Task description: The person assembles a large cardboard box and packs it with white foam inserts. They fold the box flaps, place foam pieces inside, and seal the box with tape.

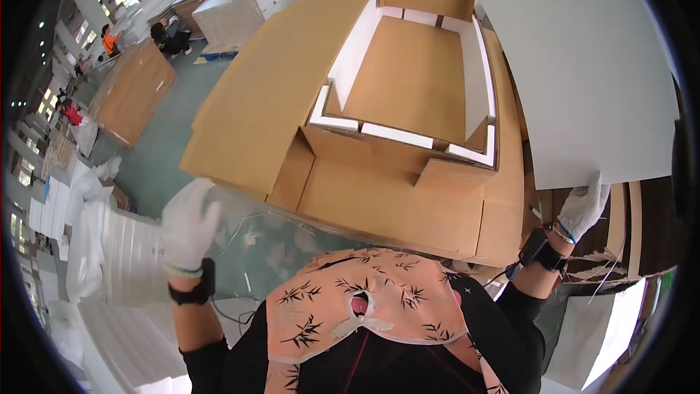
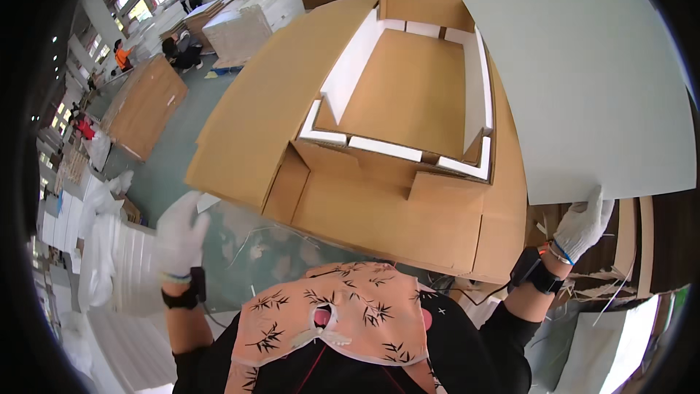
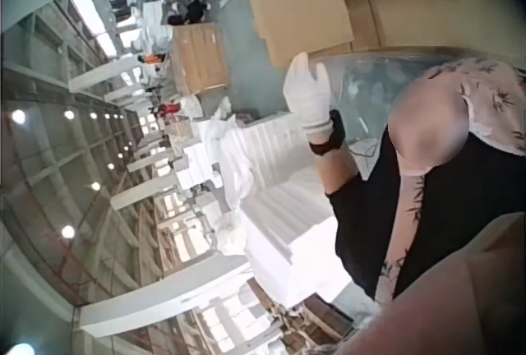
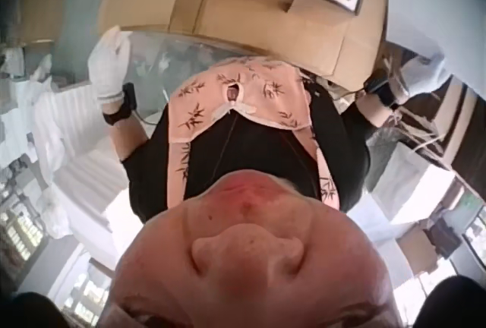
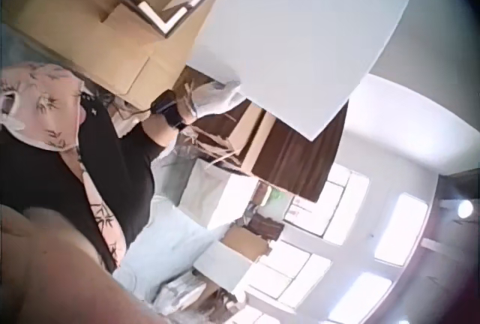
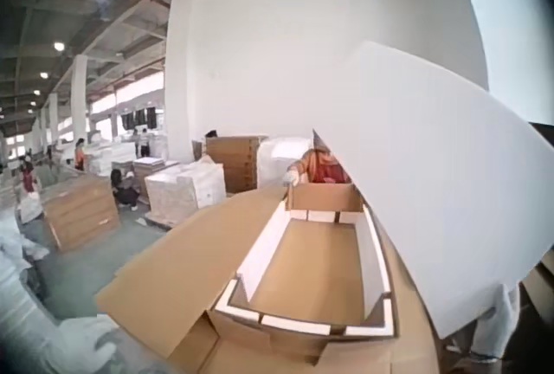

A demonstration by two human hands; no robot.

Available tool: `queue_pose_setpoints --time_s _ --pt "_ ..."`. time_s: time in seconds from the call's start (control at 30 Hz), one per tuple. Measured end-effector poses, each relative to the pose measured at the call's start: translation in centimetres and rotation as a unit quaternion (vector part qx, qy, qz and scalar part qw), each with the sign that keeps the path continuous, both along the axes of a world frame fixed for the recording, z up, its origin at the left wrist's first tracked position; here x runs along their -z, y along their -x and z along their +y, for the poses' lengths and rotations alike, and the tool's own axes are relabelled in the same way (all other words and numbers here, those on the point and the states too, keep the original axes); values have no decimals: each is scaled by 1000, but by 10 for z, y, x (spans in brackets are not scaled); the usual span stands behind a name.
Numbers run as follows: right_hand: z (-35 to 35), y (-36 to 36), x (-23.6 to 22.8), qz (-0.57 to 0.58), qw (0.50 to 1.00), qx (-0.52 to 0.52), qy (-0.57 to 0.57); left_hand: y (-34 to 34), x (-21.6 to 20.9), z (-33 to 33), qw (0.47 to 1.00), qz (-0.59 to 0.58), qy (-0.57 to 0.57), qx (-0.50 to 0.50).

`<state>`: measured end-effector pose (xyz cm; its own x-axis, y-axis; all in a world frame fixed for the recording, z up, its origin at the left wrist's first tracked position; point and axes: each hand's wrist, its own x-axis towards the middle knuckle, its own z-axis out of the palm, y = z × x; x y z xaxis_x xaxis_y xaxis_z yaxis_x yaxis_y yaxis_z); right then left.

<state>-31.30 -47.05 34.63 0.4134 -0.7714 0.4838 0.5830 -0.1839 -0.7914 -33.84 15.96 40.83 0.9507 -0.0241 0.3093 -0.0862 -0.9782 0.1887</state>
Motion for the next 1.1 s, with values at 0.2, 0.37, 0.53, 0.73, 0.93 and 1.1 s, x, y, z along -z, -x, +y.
queue_pose_setpoints --time_s 0.2,0.37,0.53,0.73,0.93,1.1 --pt "10 -15 -18 -15 999 39 -2 -179 56 -140 936 31 -23 349" --pt "77 -71 -6 90 988 39 117 -255 111 -187 916 79 -3 394" --pt "149 -99 7 313 789 80 522 -266 108 -186 898 198 -24 392" --pt "199 -147 15 459 539 -57 704 -259 122 -171 888 173 14 426" --pt "186 -225 71 491 335 -270 757 -268 114 -158 841 253 11 477" --pt "256 -289 48 474 196 -400 759 -269 44 -99 820 337 172 429"
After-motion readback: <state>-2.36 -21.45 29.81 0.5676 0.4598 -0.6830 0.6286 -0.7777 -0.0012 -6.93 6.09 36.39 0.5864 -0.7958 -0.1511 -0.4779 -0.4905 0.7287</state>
